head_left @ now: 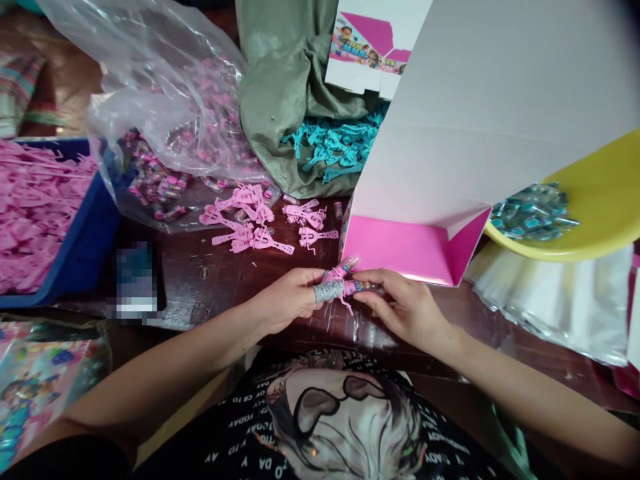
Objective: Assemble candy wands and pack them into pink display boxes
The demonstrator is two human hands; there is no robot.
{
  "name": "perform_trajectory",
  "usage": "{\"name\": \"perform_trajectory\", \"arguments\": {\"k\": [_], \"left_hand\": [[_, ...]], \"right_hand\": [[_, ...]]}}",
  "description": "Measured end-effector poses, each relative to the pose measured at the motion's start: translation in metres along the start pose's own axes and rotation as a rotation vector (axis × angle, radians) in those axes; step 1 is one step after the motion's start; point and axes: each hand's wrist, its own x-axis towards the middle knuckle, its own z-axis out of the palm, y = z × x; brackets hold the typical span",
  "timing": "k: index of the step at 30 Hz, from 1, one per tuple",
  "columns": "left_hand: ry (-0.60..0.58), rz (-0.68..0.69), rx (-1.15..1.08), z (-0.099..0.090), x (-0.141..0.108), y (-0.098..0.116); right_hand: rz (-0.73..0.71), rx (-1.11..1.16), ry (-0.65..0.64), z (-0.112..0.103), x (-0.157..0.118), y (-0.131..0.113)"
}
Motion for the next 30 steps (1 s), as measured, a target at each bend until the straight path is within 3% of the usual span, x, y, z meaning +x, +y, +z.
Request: {"name": "perform_trajectory", "arguments": {"k": [4, 9, 11, 16, 20, 22, 25, 30], "left_hand": [[0.041, 0.277, 0.097, 0.006, 0.003, -0.006], [0.06, 0.495, 0.549, -0.003, 0.001, -0.006], [0.11, 0.58, 0.716, -0.003, 0.003, -0.006], [0.344, 0.779, 0.901, 0.01, 0.023, -0.009], [0.713, 1.023, 1.137, 0.016, 0.047, -0.022], [0.69, 1.081, 1.351, 0.019, 0.06, -0.034], [0.488, 1.038, 1.647, 0.027, 0.077, -0.049], [0.391, 0.893, 1.699, 0.037, 0.086, -0.057]], "right_hand": [[0.084, 0.01, 0.079, 0.008, -0.008, -0.005], [0.294, 0.311, -0.173, -0.003, -0.006, 0.003], [0.314, 0.396, -0.211, -0.011, -0.001, 0.007], [0.218, 0.328, -0.173, -0.036, 0.019, 0.019], [0.209, -0.114, -0.021, -0.071, 0.048, 0.039], [0.227, -0.378, -0.037, -0.083, 0.069, 0.05], [0.192, -0.622, -0.246, -0.088, 0.102, 0.059], [0.16, -0.754, -0.522, -0.083, 0.138, 0.053]]}}
